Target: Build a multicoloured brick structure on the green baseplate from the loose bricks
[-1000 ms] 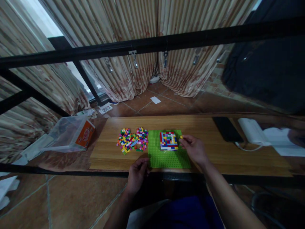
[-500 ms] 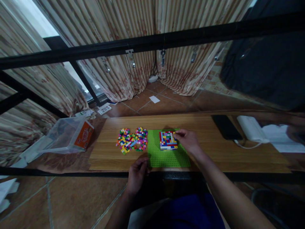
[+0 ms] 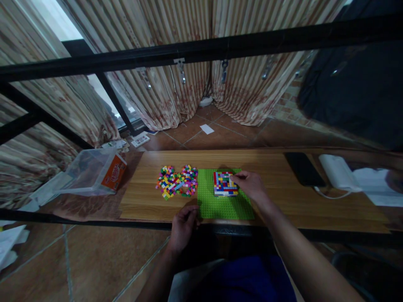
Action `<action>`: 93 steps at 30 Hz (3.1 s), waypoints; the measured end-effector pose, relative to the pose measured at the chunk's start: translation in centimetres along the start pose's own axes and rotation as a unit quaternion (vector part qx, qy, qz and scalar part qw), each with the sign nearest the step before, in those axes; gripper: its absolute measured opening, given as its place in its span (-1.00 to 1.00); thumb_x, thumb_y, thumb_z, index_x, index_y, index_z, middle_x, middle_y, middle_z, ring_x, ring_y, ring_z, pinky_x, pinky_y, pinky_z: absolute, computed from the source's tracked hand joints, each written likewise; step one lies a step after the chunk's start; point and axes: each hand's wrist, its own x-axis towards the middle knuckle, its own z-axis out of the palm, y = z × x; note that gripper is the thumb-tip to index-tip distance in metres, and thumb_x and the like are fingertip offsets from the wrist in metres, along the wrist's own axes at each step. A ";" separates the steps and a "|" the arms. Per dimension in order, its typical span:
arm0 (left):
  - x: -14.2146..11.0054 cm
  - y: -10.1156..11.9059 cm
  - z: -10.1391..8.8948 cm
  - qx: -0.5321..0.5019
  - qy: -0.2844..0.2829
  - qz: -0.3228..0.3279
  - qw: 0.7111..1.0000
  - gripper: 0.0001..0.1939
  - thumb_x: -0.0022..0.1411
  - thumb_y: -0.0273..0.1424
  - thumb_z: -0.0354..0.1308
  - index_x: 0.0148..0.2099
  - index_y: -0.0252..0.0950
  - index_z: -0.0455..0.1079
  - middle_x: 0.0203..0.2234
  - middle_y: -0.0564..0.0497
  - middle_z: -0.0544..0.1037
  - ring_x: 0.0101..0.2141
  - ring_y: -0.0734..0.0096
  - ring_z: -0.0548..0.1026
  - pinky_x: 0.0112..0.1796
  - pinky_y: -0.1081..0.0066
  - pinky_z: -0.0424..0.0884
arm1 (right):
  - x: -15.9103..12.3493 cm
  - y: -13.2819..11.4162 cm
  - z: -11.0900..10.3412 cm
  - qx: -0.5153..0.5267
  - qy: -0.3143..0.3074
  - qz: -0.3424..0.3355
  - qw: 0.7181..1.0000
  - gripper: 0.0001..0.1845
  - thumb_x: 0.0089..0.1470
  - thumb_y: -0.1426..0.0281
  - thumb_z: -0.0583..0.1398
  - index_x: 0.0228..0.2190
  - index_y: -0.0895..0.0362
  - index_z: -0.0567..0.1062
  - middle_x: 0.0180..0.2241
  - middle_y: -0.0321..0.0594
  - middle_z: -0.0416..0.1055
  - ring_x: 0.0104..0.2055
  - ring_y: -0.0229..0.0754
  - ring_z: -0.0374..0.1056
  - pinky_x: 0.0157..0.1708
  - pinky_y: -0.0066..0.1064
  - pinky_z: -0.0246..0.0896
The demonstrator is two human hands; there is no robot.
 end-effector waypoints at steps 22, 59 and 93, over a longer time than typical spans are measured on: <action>-0.2 0.5 0.3 -0.019 -0.004 0.006 1.000 -0.60 0.12 -0.12 0.24 -0.15 -0.35 0.48 -0.67 0.11 0.43 -0.64 0.55 0.34 -0.59 0.54 0.26 | -0.2 1.6 1.5 0.129 0.022 0.050 0.990 -0.51 -0.12 -0.05 0.24 -0.49 0.15 0.55 -0.50 -0.16 0.54 -0.48 -0.14 0.42 -0.47 -0.36 0.25; -0.2 -1.5 1.1 -0.049 -0.016 0.030 0.998 -0.75 0.22 -0.26 0.12 -0.17 -0.32 0.47 -0.65 0.10 0.40 -0.65 0.53 0.35 -0.59 0.52 0.30 | -5.9 -7.9 6.7 0.046 -0.147 -0.262 0.953 -0.77 0.18 0.32 0.09 -0.28 0.06 0.55 -0.28 -0.18 0.50 -0.24 -0.13 0.41 -0.21 -0.31 0.28; -0.3 -1.5 1.0 -0.030 -0.026 0.041 0.998 -0.75 0.27 -0.31 0.04 -0.13 -0.35 0.43 -0.63 0.12 0.37 -0.63 0.56 0.36 -0.57 0.55 0.30 | -1.4 -10.3 12.2 -0.248 -0.243 -0.459 0.818 -0.91 0.09 0.48 0.20 -0.34 0.13 0.53 -0.16 -0.10 0.40 -0.01 -0.05 0.24 0.03 -0.24 0.16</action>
